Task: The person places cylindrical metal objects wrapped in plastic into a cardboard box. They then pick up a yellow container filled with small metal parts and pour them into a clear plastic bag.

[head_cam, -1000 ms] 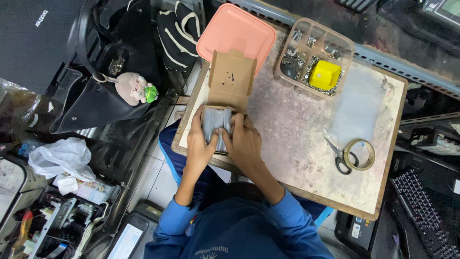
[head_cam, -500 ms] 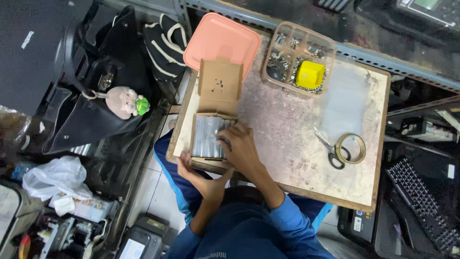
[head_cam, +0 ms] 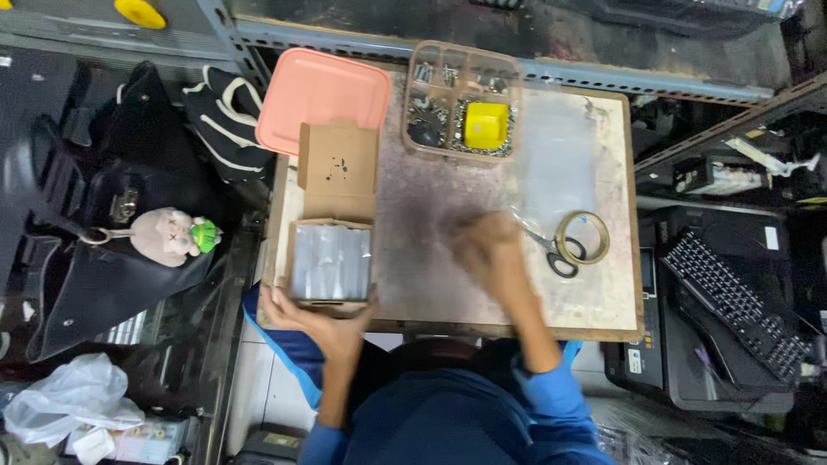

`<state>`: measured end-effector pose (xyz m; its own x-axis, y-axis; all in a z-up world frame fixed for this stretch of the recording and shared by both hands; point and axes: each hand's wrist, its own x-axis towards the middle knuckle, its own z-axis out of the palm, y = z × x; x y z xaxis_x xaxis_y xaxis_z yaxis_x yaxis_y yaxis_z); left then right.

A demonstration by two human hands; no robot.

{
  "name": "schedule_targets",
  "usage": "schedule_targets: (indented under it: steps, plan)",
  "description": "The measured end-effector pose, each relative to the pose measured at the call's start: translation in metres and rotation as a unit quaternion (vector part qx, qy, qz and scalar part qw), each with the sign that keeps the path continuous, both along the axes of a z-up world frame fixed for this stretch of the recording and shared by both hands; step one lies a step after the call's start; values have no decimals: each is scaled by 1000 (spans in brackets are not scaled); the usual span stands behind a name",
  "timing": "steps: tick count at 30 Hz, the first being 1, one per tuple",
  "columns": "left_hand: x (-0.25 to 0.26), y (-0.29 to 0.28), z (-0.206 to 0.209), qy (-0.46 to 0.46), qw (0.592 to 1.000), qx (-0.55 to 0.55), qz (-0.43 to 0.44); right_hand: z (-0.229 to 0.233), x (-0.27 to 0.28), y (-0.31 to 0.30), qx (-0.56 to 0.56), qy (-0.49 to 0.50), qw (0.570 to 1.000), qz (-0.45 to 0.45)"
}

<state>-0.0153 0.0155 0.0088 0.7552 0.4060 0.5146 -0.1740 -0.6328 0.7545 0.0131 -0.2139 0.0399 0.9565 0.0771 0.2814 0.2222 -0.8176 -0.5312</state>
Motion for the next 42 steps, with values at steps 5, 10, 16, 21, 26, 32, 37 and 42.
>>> schedule_targets:
  steps: [5,10,16,21,26,32,37,42]
  plan:
    - [3,12,1,0,999,12,-31,-8,-10,-113,-133,-1,981,-140]
    - [10,12,0,-16,999,25,-27,-7,-21,-146,-194,97,959,-182]
    - [17,7,6,-49,996,65,-20,-2,-2,-140,-130,33,979,-150]
    - [11,-44,3,-155,982,21,-106,21,55,-89,-36,-158,987,11]
    - [117,-123,17,-96,951,-55,-289,2,108,-76,-63,-116,989,-65]
    - [175,-144,14,-40,869,-87,-486,17,108,-68,95,-139,985,26]
    - [182,-138,-3,-33,892,-123,-434,25,117,-70,164,-106,978,71]
    - [176,-129,9,38,821,-64,-566,-2,160,-100,19,19,995,-97]
